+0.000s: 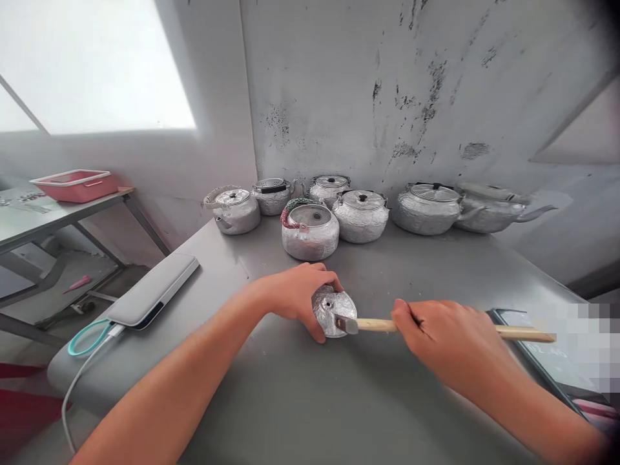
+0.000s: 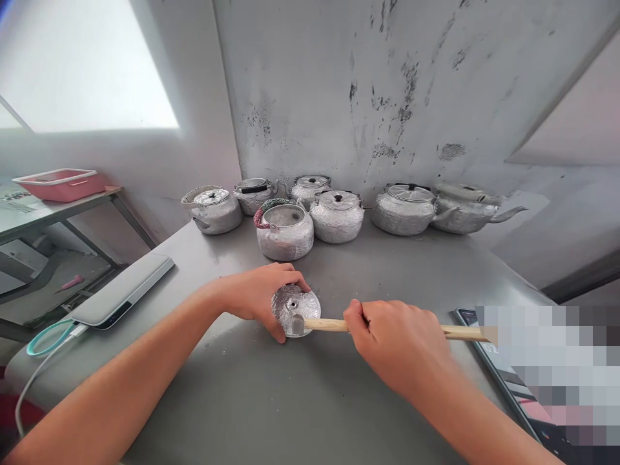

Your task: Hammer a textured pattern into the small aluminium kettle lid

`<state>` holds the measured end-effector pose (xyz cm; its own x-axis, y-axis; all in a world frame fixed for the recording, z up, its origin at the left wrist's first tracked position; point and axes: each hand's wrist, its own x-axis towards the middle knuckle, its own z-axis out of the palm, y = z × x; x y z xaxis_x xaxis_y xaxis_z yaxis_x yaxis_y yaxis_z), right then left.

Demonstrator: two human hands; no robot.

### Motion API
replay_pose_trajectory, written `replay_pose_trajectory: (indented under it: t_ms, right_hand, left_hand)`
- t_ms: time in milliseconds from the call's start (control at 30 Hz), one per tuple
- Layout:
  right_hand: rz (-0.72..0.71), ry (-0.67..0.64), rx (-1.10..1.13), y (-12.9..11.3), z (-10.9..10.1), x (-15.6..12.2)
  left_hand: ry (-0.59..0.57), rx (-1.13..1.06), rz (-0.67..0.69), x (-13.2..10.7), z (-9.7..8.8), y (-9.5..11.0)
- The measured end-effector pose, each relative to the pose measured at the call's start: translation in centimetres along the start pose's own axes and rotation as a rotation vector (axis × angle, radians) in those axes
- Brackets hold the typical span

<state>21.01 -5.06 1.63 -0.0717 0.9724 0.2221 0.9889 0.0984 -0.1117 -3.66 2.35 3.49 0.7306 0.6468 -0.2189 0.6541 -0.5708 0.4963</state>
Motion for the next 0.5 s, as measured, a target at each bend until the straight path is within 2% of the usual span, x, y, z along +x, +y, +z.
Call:
replay_pose_trajectory:
  t_ms: [133,500]
  right_hand:
    - [0.008,-0.054,-0.003,-0.06,-0.10,0.29]
    - [0.029,-0.099,0.009,-0.06,-0.03,0.42]
  left_hand:
    - [0.001,-0.005,0.000,0.03,0.04,-0.06]
    - [0.018,-0.012,0.037,0.01,-0.05,-0.36]
